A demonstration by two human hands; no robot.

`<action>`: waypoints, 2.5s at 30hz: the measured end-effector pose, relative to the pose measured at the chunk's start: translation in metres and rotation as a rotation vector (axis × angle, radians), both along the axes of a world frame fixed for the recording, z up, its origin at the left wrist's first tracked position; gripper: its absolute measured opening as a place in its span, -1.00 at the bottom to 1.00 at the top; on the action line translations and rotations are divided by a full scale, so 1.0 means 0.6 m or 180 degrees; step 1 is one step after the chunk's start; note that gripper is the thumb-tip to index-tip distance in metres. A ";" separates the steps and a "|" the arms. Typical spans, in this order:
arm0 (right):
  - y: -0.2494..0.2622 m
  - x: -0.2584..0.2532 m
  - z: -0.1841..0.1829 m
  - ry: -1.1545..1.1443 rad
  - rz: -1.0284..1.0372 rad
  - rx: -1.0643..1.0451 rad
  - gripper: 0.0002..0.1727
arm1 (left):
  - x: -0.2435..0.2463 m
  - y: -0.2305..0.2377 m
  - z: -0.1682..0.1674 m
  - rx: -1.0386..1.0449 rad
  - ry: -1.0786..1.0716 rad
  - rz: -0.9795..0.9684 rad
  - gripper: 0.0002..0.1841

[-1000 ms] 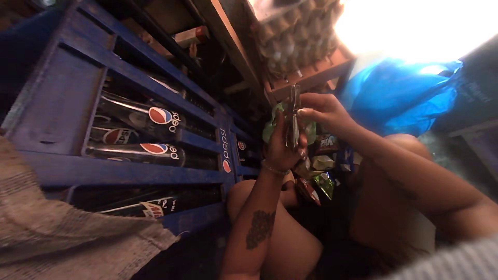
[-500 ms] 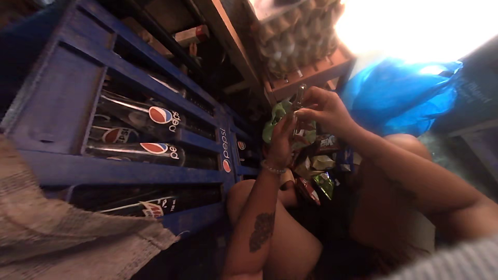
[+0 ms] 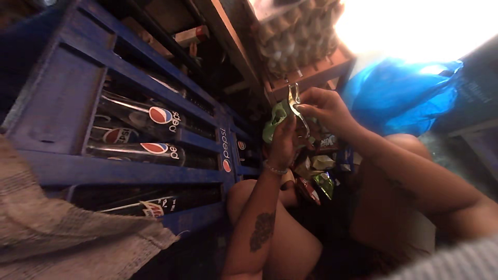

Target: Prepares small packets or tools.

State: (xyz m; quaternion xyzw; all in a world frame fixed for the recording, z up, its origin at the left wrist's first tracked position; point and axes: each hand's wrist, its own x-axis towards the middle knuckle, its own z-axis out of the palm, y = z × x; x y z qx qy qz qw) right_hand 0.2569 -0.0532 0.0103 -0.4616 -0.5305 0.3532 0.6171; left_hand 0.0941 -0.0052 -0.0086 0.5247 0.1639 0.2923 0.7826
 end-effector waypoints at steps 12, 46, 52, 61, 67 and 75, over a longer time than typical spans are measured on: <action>-0.002 -0.002 0.003 0.0038 -0.0105 0.0124 -0.80 | -0.007 0.003 -0.004 -0.0649 -0.0374 -0.0507 -0.43; -0.002 0.024 0.014 0.1261 0.0653 -0.0299 -0.49 | -0.006 0.002 -0.003 -0.0172 0.0117 -0.0597 -0.50; -0.004 0.037 0.018 0.1281 0.0998 -0.0411 -0.52 | -0.005 0.002 -0.001 0.0142 0.0461 -0.0477 -0.56; -0.006 0.046 0.018 0.1444 0.1143 -0.0599 -0.66 | -0.003 0.007 -0.017 0.0667 0.0846 -0.0349 -0.57; -0.007 0.038 0.019 0.1415 0.0955 -0.0558 -0.57 | 0.003 0.001 -0.012 0.0793 0.1103 0.0128 -0.61; -0.001 0.026 0.014 0.1413 0.0646 -0.0533 -0.62 | 0.009 -0.001 -0.014 0.1571 0.1314 0.1075 -0.70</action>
